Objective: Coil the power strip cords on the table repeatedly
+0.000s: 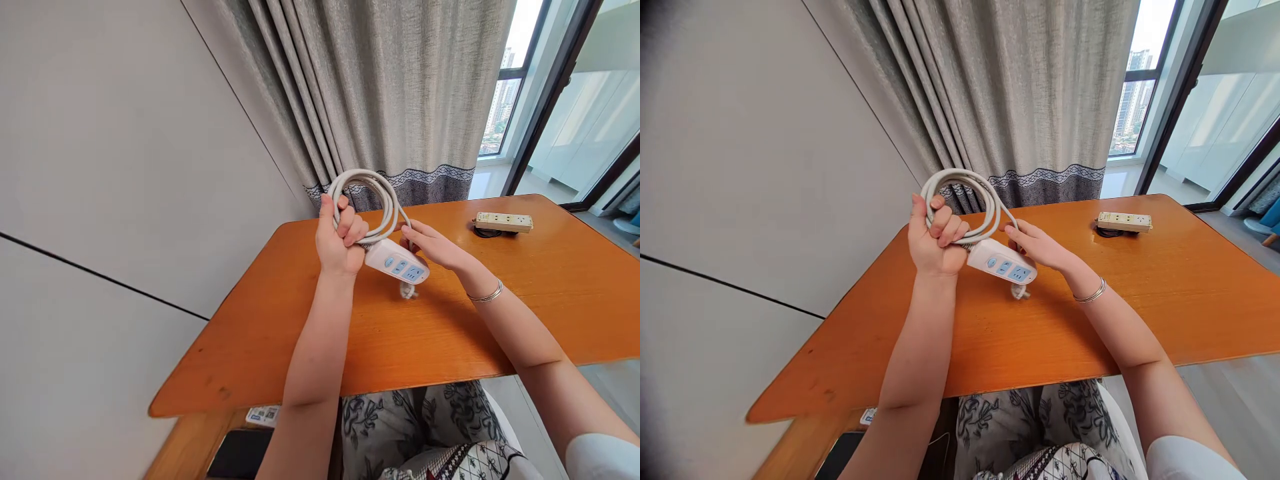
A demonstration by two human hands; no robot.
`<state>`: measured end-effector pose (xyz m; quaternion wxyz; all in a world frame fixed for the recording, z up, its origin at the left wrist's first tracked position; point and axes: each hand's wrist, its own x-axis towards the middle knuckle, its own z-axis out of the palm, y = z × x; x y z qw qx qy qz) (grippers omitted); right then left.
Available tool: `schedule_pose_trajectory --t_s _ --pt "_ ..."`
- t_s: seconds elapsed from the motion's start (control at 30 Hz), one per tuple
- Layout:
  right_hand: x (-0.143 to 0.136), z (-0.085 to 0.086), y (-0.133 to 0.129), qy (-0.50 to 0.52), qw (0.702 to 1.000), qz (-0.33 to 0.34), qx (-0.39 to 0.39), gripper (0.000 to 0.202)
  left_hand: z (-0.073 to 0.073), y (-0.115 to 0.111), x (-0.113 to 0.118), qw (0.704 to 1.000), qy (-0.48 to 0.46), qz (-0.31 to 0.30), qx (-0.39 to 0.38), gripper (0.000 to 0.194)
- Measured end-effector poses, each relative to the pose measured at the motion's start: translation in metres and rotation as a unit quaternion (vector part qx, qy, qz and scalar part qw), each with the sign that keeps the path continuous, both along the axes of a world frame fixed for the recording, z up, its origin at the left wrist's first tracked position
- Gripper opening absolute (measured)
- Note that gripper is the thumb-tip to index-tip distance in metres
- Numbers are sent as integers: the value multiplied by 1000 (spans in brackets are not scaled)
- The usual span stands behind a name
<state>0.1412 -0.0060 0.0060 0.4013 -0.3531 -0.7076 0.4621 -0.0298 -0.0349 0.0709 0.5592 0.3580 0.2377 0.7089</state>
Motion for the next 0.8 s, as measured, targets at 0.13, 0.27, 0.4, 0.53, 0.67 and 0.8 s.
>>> schedule_pose_trajectory --t_s 0.13,0.27,0.4,0.53,0.67,0.8 --pt "8 1 -1 -140 989 -37 20 39 2 2 -10 997 -16 67 16 47" --pt "9 5 -8 -327 928 -113 140 48 -4 8 -19 985 -23 168 41 45" --pt "-7 10 -22 -454 851 -169 203 66 -10 14 -19 964 5 247 94 44" --pt "-23 18 -41 -532 800 -152 230 62 -14 17 -8 956 10 266 123 43" --pt "-22 31 -61 -546 794 -78 257 61 -21 16 3 971 54 206 113 42" --pt "-9 44 -78 -475 821 -39 314 53 -31 10 14 983 133 90 89 36"
